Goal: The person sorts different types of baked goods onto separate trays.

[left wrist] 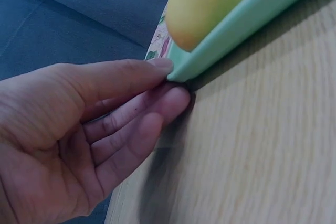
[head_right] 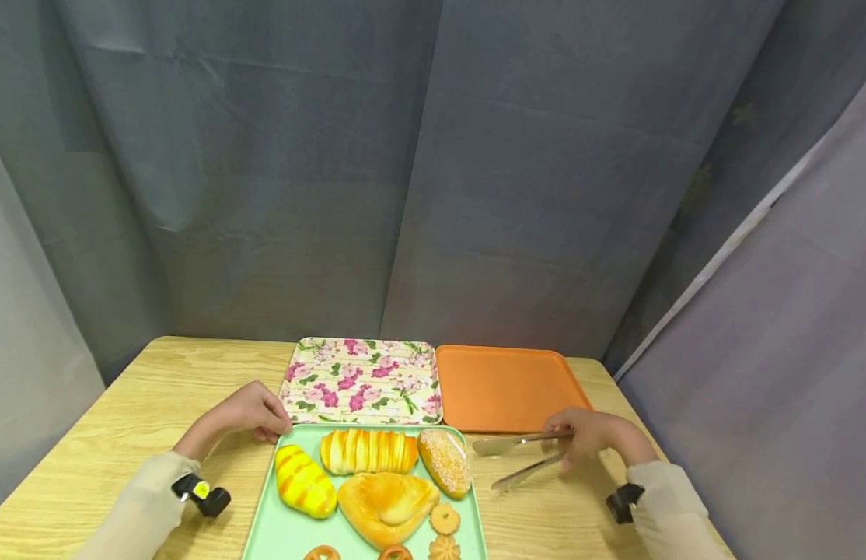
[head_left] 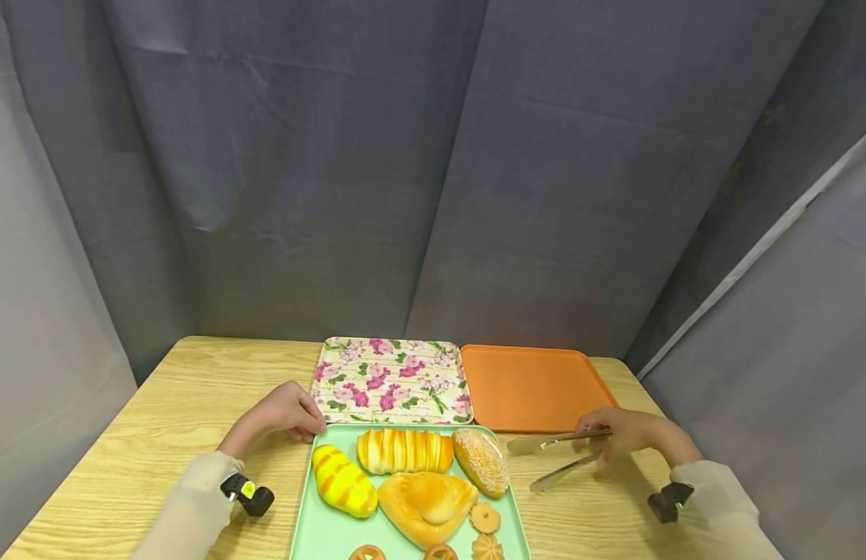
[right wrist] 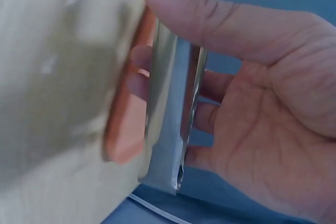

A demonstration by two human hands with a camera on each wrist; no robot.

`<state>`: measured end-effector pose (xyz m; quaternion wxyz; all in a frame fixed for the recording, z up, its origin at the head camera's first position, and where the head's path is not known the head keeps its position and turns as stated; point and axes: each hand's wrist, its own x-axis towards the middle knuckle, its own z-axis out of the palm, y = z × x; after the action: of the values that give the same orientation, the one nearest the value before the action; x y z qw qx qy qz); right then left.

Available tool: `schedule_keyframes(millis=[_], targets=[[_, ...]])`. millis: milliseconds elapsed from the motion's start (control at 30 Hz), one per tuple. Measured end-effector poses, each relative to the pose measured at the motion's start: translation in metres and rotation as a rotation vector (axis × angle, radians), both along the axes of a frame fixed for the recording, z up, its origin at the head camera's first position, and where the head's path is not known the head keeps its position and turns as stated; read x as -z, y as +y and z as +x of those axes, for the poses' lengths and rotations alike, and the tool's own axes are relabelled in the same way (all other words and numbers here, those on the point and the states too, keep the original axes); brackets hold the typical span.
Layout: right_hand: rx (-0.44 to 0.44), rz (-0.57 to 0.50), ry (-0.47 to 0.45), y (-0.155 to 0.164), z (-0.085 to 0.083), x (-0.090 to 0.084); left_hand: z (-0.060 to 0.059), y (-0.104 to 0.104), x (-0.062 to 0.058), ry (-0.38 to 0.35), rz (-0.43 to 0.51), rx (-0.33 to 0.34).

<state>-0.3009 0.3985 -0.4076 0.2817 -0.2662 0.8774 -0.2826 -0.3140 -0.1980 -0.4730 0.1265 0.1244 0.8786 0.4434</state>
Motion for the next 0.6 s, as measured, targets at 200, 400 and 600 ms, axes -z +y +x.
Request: schedule_keyframes(millis=[200,400,600], targets=[[-0.065,-0.051,0.155,-0.004,-0.011,-0.014,-0.001,-0.002,0.000,-0.014,0.012,0.012],[-0.112,-0.129,0.303,-0.047,-0.011,-0.026,-0.001,-0.003,-0.001,-0.022,0.017,0.024],[-0.084,-0.123,0.441,-0.098,-0.006,-0.032,0.000,0.000,0.002,-0.027,0.047,0.009]])
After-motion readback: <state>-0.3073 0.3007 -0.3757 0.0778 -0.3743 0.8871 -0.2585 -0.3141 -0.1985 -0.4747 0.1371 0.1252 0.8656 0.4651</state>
